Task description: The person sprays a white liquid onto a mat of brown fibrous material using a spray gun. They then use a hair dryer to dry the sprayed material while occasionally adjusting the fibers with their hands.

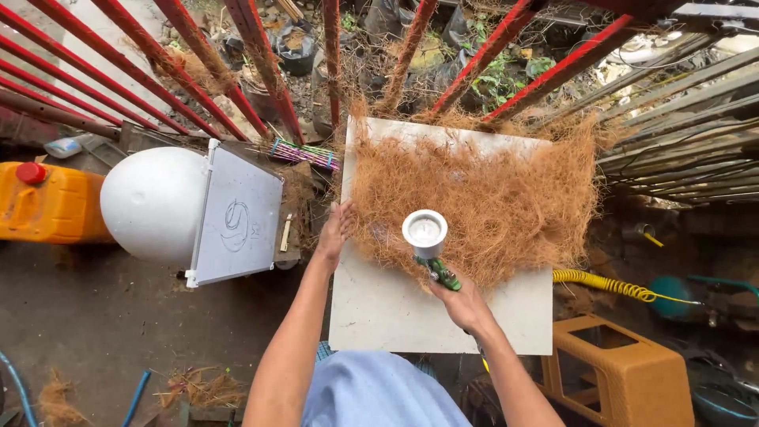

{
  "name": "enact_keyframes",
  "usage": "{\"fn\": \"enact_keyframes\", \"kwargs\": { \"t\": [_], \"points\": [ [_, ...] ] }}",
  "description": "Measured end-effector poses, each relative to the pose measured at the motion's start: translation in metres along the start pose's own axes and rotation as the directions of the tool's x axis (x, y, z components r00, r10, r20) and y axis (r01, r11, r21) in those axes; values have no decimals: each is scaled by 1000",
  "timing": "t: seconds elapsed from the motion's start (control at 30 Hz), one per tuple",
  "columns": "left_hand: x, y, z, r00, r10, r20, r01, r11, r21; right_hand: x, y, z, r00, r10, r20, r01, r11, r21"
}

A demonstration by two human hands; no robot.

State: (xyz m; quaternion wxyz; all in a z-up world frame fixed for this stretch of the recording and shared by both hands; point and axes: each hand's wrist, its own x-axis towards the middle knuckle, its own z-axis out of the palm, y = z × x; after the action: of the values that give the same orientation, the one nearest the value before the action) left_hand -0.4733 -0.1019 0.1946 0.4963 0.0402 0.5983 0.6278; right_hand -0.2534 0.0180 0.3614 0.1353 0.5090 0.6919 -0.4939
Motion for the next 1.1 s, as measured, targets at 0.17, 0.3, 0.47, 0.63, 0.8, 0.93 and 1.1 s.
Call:
{"fn": "enact_keyframes", "kwargs": {
  "t": [0.17,0.3,0.47,0.63,0.8,0.93,1.1],
  "points": [
    [-15,22,6,999,26,24,-26,1000,-13,20,9,0,999,33,0,-33,999,-32],
    [-7,10,1,999,26,46,-25,999,-29,22,-17,-8,1000,-13,17,13,1000,-7],
    [-7,4,-1,998,24,52,-22,999,-30,46,-3,-9,1000,-20,15,20,1000,6],
    [-4,-6,-8,997,42,63,-39,998,-41,54,-16,-11,998,-37,-47,41,997,69],
    [-5,-6,-11,997,47,64,-44,998,-48,80,17,-17,992,-59,-110,72,990,124],
    [-3,-9,-13,997,44,71,-41,999,-32,59,-4,-25,985,-87,-148,109,982,152],
    [-12,-2,-8,997,33,63,-30,999,-45,47,22,-22,981,-64,-184,87,989,123]
  ]
}}
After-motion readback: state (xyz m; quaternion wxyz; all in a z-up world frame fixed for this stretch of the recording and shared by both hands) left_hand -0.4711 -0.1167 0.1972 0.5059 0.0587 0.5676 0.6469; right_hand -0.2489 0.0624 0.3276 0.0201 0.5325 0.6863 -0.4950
